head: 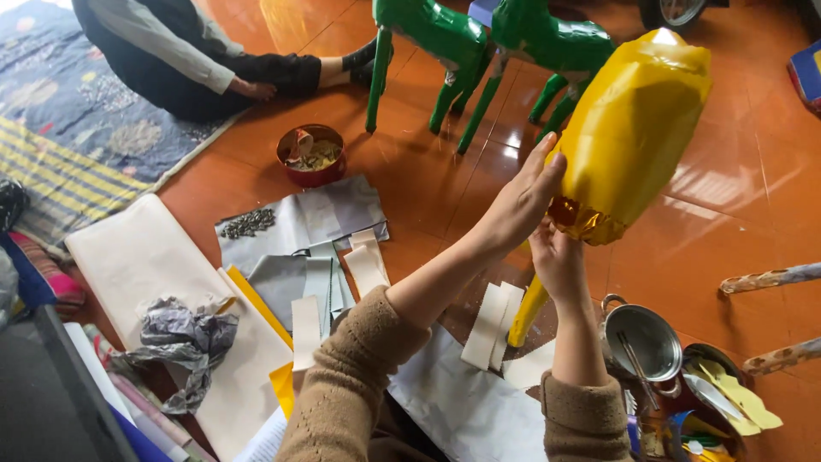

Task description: Decorating a sculpture by cutting and applying yellow adhesive strips to its frame

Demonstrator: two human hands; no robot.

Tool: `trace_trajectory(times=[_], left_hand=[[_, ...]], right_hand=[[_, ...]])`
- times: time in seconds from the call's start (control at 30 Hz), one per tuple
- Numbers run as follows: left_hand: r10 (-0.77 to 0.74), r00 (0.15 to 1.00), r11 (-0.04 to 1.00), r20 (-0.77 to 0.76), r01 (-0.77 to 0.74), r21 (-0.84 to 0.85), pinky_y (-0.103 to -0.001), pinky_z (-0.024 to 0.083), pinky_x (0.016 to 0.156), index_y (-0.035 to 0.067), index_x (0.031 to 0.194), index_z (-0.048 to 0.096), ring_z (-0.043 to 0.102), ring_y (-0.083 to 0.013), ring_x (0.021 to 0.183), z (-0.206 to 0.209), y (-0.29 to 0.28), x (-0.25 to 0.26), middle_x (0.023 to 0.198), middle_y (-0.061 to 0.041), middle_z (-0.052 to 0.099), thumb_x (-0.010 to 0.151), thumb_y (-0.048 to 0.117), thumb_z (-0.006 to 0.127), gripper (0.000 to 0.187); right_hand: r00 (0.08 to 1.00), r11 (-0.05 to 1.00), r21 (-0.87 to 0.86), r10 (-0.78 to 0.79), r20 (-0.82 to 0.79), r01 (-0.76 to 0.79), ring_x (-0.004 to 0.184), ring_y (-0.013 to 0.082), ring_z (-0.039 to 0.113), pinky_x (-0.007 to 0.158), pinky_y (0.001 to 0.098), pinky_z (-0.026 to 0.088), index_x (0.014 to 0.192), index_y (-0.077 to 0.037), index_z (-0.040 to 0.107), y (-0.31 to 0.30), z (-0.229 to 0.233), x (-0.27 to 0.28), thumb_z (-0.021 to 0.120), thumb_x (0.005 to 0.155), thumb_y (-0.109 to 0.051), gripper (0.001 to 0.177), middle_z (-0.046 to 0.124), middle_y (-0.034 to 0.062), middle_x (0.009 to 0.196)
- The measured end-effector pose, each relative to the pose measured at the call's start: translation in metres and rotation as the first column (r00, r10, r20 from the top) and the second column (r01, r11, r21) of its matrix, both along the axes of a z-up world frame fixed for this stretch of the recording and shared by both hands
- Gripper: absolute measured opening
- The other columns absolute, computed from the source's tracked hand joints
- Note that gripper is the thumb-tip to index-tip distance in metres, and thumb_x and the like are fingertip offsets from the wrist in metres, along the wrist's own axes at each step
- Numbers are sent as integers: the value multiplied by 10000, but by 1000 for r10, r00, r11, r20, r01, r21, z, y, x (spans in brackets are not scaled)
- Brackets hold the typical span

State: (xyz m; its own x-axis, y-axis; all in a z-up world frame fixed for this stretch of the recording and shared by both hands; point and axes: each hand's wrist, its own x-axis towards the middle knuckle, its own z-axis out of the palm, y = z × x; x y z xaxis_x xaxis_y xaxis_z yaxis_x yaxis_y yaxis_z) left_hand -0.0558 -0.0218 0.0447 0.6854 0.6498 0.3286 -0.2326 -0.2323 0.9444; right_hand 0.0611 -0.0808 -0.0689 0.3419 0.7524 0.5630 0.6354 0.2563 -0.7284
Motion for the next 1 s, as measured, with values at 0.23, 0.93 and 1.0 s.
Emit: trace_trajectory(times=[0.23,0.93,1.0], left_hand=[[-14,998,999,-54,13,-33,-666,260,1115,124,1560,150,335,-595,1315,15,-10,-4,1437,-381,379,926,629,362,838],[40,985,999,-166,-45,-26,-625,312,1102,139,1561,71,462,-566,1237,46,-34,-21,1252,-407,514,736,667,495,1067],[44,990,999,-132,-45,-9,-515,318,1089,81,1537,92,421,-445,1287,46,-35,-19,1367,-313,418,690,666,490,1103]], right_hand=[[990,997,83,-8,137,-3,1167,405,540,1030,553,381,1257,23,558,-19,49,-20,533,984,-31,279,603,206,1195],[638,897,327,68,-767,298,998,153,629,941,305,515,1114,-152,579,-31,37,-3,508,958,-127,174,632,-20,1048],[902,875,227,-429,-46,427,1065,408,608,883,443,495,1263,113,511,-41,25,22,539,1060,9,230,585,252,1111]])
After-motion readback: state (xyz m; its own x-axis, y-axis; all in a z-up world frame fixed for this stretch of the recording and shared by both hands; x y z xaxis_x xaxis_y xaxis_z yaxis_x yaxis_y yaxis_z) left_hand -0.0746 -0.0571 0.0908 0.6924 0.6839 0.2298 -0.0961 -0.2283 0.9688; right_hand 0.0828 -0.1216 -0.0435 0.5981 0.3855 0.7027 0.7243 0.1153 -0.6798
